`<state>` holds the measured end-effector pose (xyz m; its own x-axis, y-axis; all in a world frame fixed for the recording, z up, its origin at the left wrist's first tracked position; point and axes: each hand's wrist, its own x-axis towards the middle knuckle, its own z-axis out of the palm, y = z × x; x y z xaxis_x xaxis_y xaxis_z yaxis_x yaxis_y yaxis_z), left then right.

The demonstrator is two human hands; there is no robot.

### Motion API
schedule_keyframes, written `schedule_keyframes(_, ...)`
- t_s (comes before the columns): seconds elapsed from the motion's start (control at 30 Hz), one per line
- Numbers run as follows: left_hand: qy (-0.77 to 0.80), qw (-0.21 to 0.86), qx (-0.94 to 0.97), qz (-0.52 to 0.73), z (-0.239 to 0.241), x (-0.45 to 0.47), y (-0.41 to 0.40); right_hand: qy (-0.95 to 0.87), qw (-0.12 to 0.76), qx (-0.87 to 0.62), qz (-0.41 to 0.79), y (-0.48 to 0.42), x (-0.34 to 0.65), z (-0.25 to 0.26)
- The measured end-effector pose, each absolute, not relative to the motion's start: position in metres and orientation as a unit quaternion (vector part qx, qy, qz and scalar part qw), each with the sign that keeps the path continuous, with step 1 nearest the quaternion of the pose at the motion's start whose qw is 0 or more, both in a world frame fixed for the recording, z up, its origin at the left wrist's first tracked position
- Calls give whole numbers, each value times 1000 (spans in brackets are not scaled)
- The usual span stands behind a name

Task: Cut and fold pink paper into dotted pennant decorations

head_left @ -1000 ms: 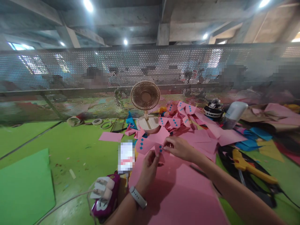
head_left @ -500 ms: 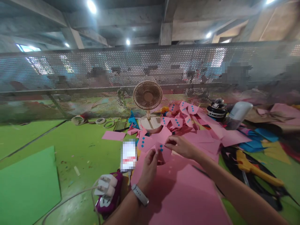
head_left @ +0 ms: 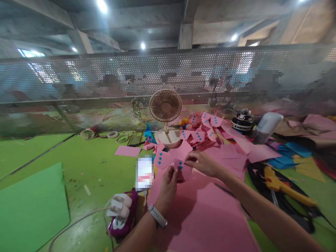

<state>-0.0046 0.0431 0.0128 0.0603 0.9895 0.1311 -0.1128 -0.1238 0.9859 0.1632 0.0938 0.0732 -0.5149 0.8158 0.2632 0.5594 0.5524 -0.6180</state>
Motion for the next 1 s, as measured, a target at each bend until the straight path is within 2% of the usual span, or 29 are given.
schedule_keyframes(0.77,421,490,536,543,15,-5,42,-833,285,-411,237,95,163,70)
schedule_keyframes(0.87,429,459,556,543,14,-6,42,-788,315,-462,259,94,158,65)
schedule_keyframes(1.0,439,424,575,545,13,-5,41,-764,293,-468,334,91,152,57)
